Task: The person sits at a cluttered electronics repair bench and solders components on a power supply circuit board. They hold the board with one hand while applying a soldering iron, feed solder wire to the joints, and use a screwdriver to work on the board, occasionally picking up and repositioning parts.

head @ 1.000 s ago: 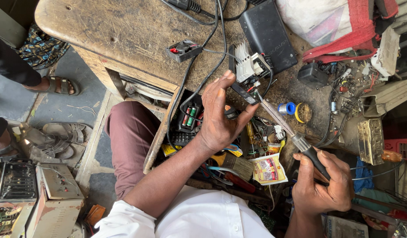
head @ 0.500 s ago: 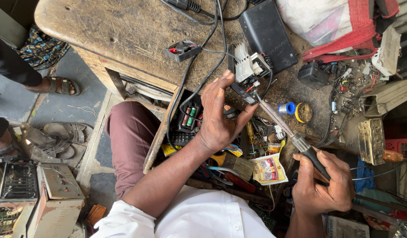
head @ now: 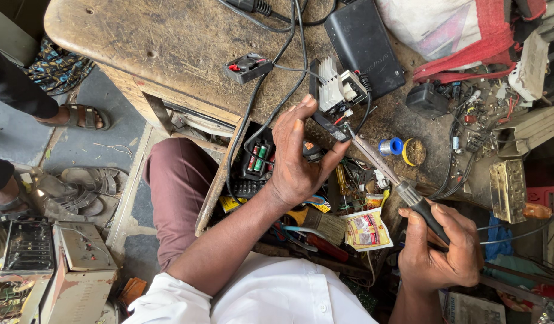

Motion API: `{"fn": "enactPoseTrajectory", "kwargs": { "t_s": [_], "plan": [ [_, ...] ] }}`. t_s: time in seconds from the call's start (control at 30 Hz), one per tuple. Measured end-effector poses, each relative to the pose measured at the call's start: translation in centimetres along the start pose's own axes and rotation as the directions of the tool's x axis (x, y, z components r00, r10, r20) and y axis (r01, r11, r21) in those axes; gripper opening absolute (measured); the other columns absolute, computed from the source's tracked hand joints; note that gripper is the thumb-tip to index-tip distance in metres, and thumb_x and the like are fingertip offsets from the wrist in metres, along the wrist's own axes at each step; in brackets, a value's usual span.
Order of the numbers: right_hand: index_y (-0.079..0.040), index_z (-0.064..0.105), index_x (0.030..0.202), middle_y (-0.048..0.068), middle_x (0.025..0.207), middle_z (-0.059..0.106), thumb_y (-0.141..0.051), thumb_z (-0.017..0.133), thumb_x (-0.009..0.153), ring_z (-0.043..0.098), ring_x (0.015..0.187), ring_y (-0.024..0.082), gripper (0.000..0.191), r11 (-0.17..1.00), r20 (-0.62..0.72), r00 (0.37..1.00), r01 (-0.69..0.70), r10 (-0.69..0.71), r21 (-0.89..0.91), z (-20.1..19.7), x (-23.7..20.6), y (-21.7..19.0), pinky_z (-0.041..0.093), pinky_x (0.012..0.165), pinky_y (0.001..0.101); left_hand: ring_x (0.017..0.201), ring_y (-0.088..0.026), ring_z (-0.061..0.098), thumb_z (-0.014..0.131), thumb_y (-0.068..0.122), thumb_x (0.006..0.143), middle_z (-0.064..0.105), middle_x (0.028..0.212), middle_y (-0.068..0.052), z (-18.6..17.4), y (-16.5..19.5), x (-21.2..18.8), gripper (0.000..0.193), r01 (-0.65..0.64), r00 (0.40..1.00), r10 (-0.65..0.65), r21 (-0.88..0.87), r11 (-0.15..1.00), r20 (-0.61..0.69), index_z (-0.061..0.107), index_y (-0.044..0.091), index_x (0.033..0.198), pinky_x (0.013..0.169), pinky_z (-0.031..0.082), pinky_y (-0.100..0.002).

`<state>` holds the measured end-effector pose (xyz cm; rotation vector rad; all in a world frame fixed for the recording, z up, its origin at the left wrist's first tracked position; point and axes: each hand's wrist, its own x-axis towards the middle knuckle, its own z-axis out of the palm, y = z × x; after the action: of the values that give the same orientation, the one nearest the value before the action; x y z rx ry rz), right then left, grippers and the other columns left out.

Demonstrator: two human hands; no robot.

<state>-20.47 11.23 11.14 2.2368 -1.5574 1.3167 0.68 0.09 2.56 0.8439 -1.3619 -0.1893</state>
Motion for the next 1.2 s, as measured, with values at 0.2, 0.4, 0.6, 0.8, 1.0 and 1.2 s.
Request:
{"fn": "enactPoseTrajectory", "kwargs": {
  "t_s": [0.2,0.4,0.6,0.8,1.0,1.2],
  "plan": [
    [0.008,0.060,0.130,0.028,0.119,0.066,0.011,0.073,0.107,0.077,0.097,0.030,0.026,0.999,-0.002,1.000,-0.004,0.004,0.042,0.14,0.01,0.10,0.066,0.078,0.0339,0.144,-0.039,0.051,0.092,0.010,0.091,0.045,0.150,-0.023,0.02,-0.04,0.05,0.119,-0.007,1.000,0.007,-0.001,1.000,-0.011,0.000,0.015,0.167,0.118,0.039,-0.055],
    [0.009,0.061,0.126,0.028,0.115,0.066,0.011,0.073,0.103,0.076,0.092,0.030,0.026,1.000,-0.010,1.000,-0.007,0.007,0.003,0.16,0.03,0.10,0.068,0.073,0.0327,0.143,-0.039,0.050,0.093,0.010,0.091,0.045,0.150,-0.023,0.15,-0.09,0.02,0.120,-0.010,1.000,0.011,0.012,1.000,-0.021,0.000,0.014,0.166,0.122,0.040,-0.057],
    [0.008,0.060,0.129,0.026,0.117,0.066,0.011,0.073,0.107,0.076,0.095,0.030,0.026,0.999,-0.014,1.000,0.001,-0.001,0.044,0.33,-0.06,-0.06,0.070,0.078,0.0340,0.144,-0.039,0.050,0.093,0.010,0.091,0.044,0.151,-0.023,0.00,-0.06,0.00,0.119,-0.013,1.000,0.013,0.022,1.000,-0.025,0.001,0.013,0.166,0.123,0.039,-0.057],
    [0.010,0.060,0.127,0.027,0.117,0.066,0.013,0.072,0.105,0.076,0.094,0.030,0.025,0.998,-0.027,0.999,-0.022,0.023,0.059,0.53,0.00,-0.16,0.069,0.076,0.0341,0.144,-0.039,0.050,0.093,0.009,0.091,0.044,0.151,-0.023,0.02,-0.01,0.05,0.117,-0.015,0.999,0.016,0.020,1.000,-0.035,0.003,0.012,0.166,0.123,0.040,-0.057],
    [0.011,0.060,0.126,0.028,0.117,0.064,0.014,0.070,0.105,0.076,0.094,0.031,0.024,0.997,-0.023,0.999,-0.030,0.032,0.067,0.55,-0.06,-0.04,0.069,0.076,0.0345,0.143,-0.039,0.050,0.093,0.009,0.091,0.044,0.150,-0.024,-0.06,-0.02,0.09,0.116,-0.015,0.999,0.016,0.022,1.000,-0.033,0.003,0.011,0.165,0.123,0.040,-0.057],
    [0.011,0.058,0.127,0.027,0.118,0.064,0.015,0.071,0.105,0.076,0.095,0.031,0.026,0.997,-0.030,0.999,-0.019,0.021,0.080,0.59,-0.35,0.10,0.069,0.078,0.0346,0.144,-0.039,0.050,0.093,0.008,0.091,0.044,0.151,-0.024,-0.05,0.02,0.09,0.115,-0.016,0.999,0.016,0.014,1.000,-0.031,0.004,0.011,0.165,0.119,0.040,-0.054]
  ]
}}
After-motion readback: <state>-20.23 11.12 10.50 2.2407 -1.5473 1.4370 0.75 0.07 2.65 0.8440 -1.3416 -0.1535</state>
